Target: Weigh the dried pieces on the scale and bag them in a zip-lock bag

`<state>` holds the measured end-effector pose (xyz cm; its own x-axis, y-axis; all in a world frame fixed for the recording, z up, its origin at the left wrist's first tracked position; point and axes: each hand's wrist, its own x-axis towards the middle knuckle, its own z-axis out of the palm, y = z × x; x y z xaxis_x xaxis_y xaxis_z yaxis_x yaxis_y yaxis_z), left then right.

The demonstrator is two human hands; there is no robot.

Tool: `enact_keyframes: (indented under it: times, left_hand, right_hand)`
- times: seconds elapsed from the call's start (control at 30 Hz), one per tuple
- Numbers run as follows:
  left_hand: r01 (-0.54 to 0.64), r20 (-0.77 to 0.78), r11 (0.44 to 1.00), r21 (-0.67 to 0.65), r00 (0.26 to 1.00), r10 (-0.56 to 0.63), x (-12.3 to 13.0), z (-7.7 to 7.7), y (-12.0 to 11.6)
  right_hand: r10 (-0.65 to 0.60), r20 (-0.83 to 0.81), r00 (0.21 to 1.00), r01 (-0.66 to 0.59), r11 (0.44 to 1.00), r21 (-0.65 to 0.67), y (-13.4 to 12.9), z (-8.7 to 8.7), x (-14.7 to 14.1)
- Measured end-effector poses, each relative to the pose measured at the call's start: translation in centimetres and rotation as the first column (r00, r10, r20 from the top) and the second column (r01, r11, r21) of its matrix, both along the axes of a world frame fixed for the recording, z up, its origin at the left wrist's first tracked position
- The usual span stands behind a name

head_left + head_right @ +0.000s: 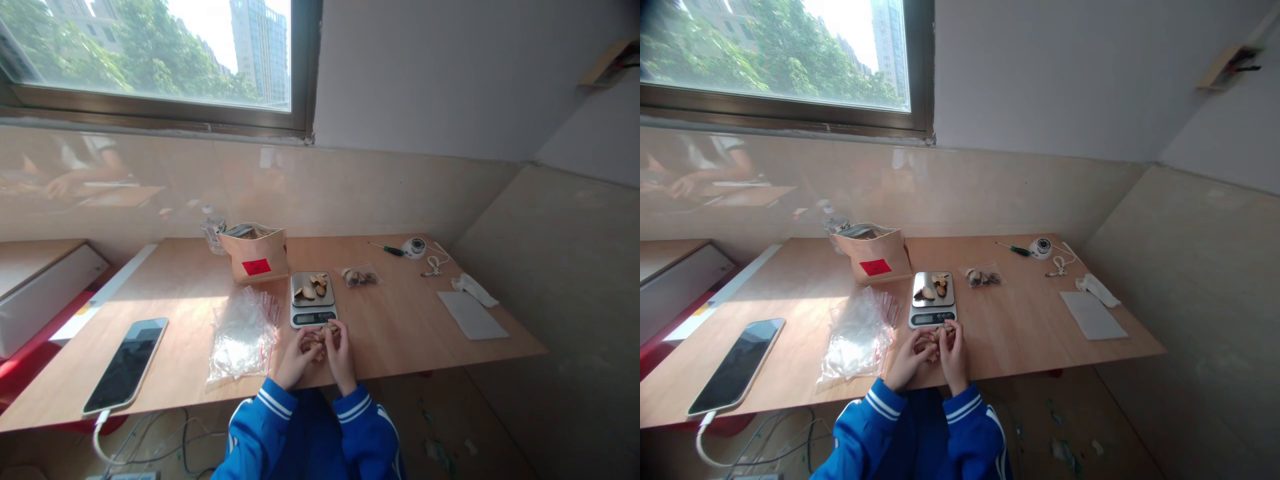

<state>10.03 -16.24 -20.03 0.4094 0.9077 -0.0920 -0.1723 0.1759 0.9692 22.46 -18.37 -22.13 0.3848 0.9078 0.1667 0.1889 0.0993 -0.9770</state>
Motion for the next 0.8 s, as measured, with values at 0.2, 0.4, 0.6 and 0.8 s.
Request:
enact_keyframes:
  times: [0.2,0.4,0.6,0.8]
  left_hand:
    - [0.002,0.023,1.0,0.029,1.0,-0.002,0.01,-0.08,0.02]
    - [0.016,0.075,1.0,0.006,0.997,-0.017,0.19,-0.14,-0.07]
    - [0.016,0.045,0.999,-0.043,0.999,-0.014,0.17,-0.21,0.1]
    - [-0.104,-0.01,0.994,0.016,0.995,0.104,-0.01,-0.39,0.08]
  right_hand:
    - [-0.06,0.018,0.998,0.06,0.998,0.006,0.02,-0.13,0.12]
    - [-0.052,-0.03,0.998,0.053,0.998,0.028,-0.07,0.17,0.23]
    - [0.135,-0.049,0.99,-0.132,0.99,0.059,-0.34,0.23,0.13]
    - [0.128,-0.001,0.992,-0.127,0.984,0.126,-0.1,-0.46,0.27]
